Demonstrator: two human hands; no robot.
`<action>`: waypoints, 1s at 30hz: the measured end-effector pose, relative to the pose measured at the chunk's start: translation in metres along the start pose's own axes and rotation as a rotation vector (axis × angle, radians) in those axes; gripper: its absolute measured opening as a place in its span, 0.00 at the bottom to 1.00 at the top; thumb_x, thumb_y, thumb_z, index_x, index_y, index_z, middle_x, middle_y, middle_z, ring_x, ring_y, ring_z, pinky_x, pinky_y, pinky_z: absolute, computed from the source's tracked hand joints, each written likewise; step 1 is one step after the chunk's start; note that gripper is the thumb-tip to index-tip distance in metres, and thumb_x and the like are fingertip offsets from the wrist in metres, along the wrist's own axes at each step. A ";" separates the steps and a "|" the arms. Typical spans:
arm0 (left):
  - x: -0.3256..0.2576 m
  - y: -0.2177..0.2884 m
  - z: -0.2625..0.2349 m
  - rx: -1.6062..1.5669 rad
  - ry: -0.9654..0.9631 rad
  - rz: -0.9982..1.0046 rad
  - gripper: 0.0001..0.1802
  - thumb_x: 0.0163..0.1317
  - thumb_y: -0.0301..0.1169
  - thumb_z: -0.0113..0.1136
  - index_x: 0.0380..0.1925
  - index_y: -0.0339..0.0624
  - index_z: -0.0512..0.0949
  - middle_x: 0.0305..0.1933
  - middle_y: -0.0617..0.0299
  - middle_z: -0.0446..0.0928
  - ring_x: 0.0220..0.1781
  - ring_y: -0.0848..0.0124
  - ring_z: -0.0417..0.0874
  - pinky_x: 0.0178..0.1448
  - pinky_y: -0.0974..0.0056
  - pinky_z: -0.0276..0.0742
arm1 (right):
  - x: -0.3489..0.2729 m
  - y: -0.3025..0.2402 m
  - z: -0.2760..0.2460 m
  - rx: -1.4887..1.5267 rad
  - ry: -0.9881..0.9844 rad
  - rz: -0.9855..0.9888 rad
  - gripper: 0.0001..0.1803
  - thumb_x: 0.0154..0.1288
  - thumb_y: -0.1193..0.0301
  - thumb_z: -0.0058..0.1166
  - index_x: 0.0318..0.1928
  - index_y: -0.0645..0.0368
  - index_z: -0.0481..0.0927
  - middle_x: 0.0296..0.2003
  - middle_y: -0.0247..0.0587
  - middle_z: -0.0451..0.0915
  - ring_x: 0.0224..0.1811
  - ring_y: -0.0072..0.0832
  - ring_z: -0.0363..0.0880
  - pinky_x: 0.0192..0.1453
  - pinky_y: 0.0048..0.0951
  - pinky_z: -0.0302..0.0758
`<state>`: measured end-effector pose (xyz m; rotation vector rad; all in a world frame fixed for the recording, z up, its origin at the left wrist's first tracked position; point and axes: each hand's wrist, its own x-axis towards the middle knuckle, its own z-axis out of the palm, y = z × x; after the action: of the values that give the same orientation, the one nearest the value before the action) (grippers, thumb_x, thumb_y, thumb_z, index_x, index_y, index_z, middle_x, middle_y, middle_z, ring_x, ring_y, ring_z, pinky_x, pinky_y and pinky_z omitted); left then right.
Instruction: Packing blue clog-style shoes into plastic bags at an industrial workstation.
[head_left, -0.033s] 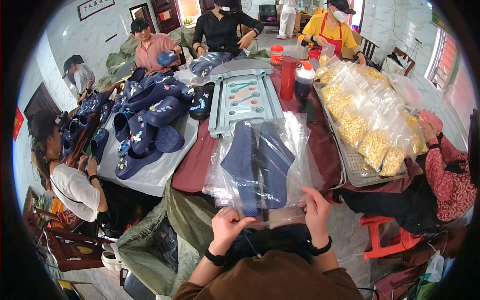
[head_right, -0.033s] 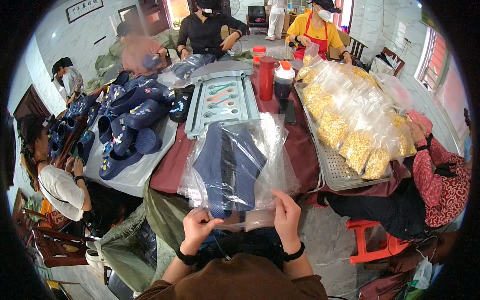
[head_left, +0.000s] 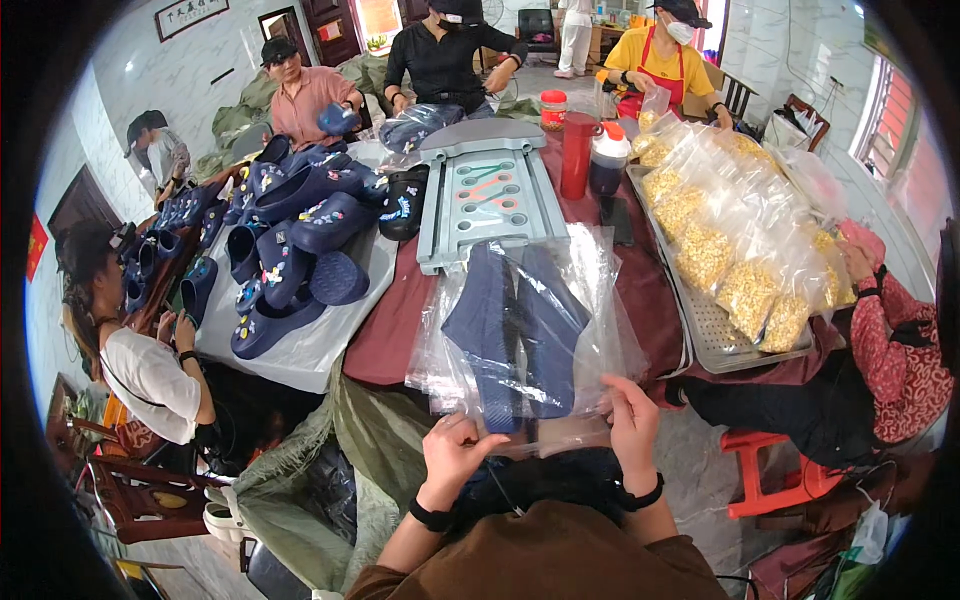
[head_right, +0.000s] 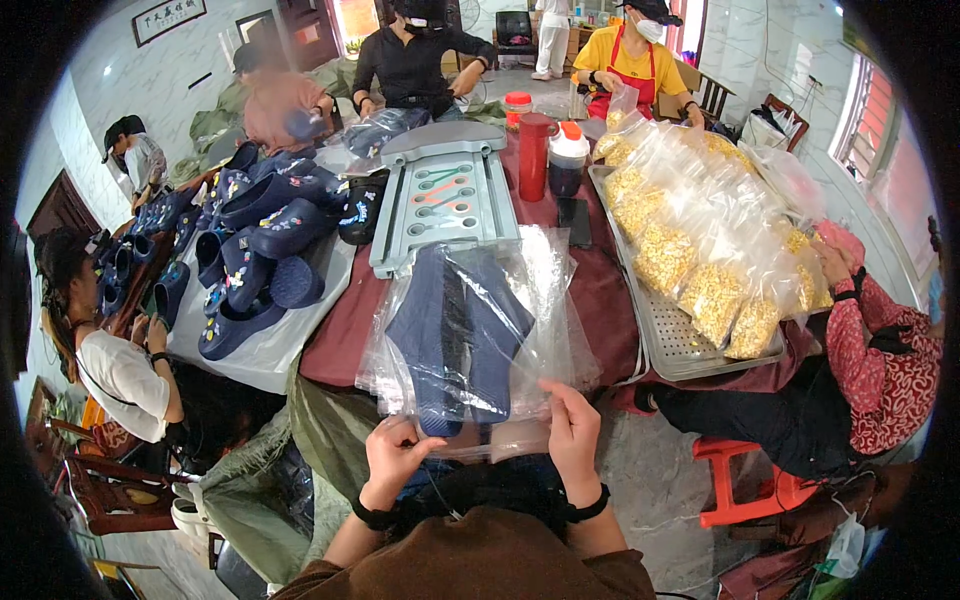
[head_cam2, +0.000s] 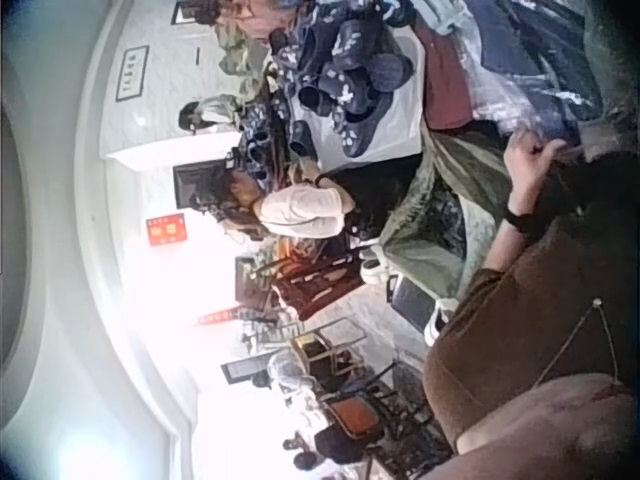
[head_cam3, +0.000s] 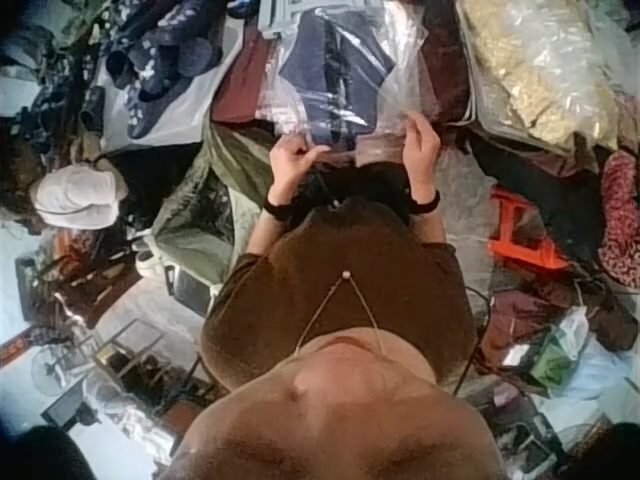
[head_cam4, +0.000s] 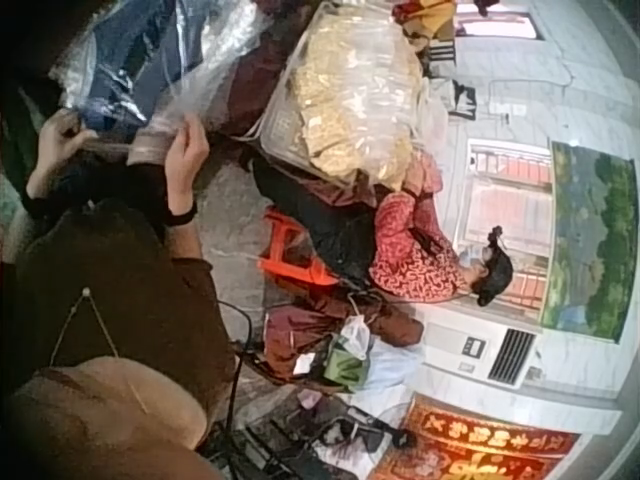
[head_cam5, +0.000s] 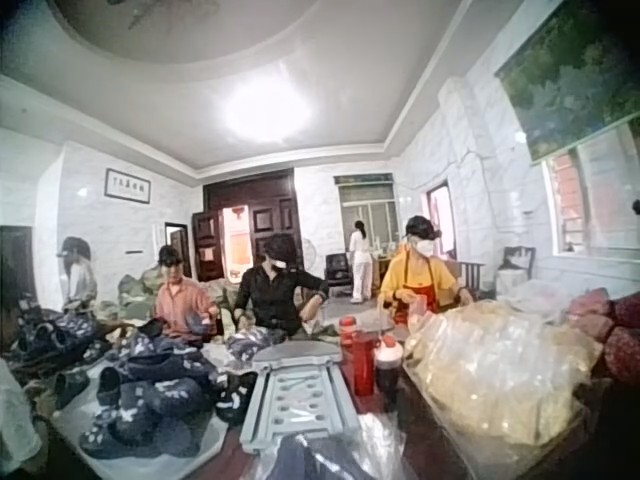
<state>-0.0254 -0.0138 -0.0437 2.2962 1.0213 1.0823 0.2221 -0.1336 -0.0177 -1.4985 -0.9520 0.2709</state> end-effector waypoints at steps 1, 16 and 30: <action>-0.001 -0.001 -0.001 0.002 0.000 -0.007 0.29 0.42 0.50 0.82 0.12 0.43 0.71 0.17 0.61 0.68 0.23 0.58 0.74 0.29 0.57 0.70 | 0.001 -0.004 0.002 0.034 0.012 0.020 0.12 0.76 0.80 0.47 0.50 0.64 0.83 0.35 0.37 0.84 0.32 0.21 0.80 0.39 0.22 0.74; 0.000 0.003 -0.019 0.007 -0.073 0.068 0.41 0.45 0.35 0.82 0.61 0.43 0.75 0.70 0.46 0.68 0.68 0.46 0.68 0.72 0.46 0.66 | -0.001 0.004 0.000 -0.014 -0.128 0.048 0.23 0.56 0.89 0.39 0.50 0.67 0.81 0.41 0.39 0.82 0.39 0.24 0.79 0.47 0.24 0.75; -0.005 0.005 -0.007 -0.331 -0.111 -0.356 0.36 0.60 0.13 0.57 0.70 0.45 0.69 0.44 0.52 0.79 0.44 0.64 0.84 0.48 0.62 0.83 | 0.000 0.000 0.006 -0.096 -0.123 0.019 0.15 0.61 0.76 0.66 0.49 0.62 0.81 0.31 0.28 0.79 0.30 0.13 0.75 0.31 0.18 0.69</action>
<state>-0.0310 -0.0207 -0.0384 1.8075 1.0646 0.8904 0.2177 -0.1290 -0.0185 -1.5936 -1.0617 0.3380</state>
